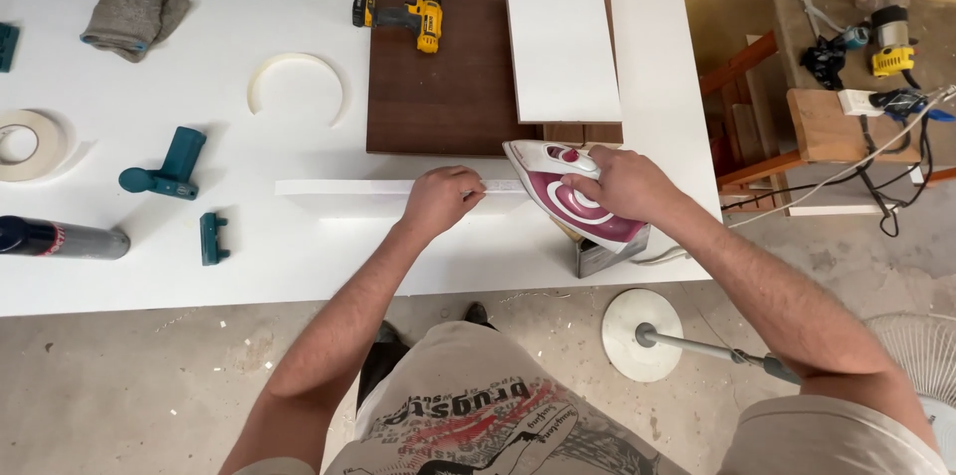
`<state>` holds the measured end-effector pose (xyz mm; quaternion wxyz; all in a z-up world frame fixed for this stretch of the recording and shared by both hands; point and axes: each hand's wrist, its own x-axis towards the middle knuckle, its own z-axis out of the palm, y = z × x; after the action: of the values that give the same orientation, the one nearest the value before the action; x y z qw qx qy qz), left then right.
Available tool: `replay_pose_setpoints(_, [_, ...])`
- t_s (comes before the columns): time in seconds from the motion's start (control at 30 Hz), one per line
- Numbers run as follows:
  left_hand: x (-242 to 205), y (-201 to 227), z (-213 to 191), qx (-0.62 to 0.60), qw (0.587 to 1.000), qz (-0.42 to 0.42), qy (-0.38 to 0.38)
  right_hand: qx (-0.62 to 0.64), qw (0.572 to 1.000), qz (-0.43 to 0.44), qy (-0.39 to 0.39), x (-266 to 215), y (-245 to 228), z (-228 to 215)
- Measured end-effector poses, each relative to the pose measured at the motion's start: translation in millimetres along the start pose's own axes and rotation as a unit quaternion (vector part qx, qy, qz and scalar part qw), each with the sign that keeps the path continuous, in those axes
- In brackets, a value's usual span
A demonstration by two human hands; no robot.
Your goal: The person applies a white edge band to a wooden board using a household iron to activate the adhesive. They then use a clamp to secure the board and a small blue block to press the edge down. Finally, they trim the excess banding with a utility knife and smooth the surface with a sanding block.
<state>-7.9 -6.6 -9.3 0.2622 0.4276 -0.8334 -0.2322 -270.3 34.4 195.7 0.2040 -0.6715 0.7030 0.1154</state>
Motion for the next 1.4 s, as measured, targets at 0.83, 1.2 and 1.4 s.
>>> replay_pose_setpoints(0.83, [-27.6,-31.3,-49.4,0.062,0.997,0.041,0.013,-0.061,0.993,-0.058,-0.078,0.9,-42.9,-12.2])
replay_pose_setpoints(1.2, [-62.9,-90.1,-106.5,-0.003,0.999,0.034,0.022,-0.076,0.994,-0.042,-0.072,6.1,-53.4,-12.7])
replay_pose_setpoints(1.4, [-62.3,-95.5,-100.0,-0.011,1.0,0.024,0.009,-0.072,0.994,-0.053,-0.064,6.5,-71.4,-17.0])
